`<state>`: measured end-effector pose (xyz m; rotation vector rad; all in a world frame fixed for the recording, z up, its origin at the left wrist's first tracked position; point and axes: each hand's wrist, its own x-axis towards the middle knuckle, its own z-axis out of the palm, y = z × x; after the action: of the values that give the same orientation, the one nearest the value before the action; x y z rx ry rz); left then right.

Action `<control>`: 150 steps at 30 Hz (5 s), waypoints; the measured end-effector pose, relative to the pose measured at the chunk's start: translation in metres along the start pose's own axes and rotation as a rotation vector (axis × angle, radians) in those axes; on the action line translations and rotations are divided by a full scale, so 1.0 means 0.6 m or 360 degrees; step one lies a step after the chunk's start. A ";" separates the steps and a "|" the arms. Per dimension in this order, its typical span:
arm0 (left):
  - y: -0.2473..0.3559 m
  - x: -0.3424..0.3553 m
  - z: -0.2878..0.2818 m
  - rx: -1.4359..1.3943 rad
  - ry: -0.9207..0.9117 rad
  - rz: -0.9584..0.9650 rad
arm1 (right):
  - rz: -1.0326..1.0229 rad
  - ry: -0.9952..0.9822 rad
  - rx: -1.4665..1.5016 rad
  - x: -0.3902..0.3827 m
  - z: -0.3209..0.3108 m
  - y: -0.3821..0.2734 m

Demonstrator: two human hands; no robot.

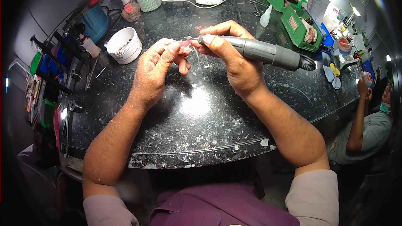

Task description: The person shapes and trims a dental prosthesis using a handheld rotary tool, turning the piece by hand to grind its different surfaces and edges.

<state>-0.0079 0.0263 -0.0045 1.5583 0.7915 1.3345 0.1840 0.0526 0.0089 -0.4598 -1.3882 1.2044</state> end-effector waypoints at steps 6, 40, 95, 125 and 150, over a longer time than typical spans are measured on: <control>0.005 -0.002 0.001 0.0009 0.0006 -0.0006 | 0.0014 -0.0012 -0.0006 -0.002 0.001 -0.004; 0.015 -0.010 0.022 0.0232 0.0231 -0.0085 | -0.0215 -0.0201 -0.0311 -0.010 0.005 -0.006; 0.007 -0.004 0.022 -0.0140 0.0215 -0.0151 | -0.0295 -0.0067 -0.0346 -0.007 0.010 -0.002; -0.003 -0.002 0.006 -0.0048 0.0093 0.0055 | -0.0119 -0.0161 -0.0205 -0.005 0.002 -0.007; 0.006 -0.005 0.016 -0.0015 0.0203 0.0075 | -0.0148 -0.0219 -0.0342 -0.013 0.001 -0.006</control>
<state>0.0005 0.0202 -0.0025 1.5045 0.8298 1.4815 0.1867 0.0443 0.0082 -0.4634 -1.6489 1.0315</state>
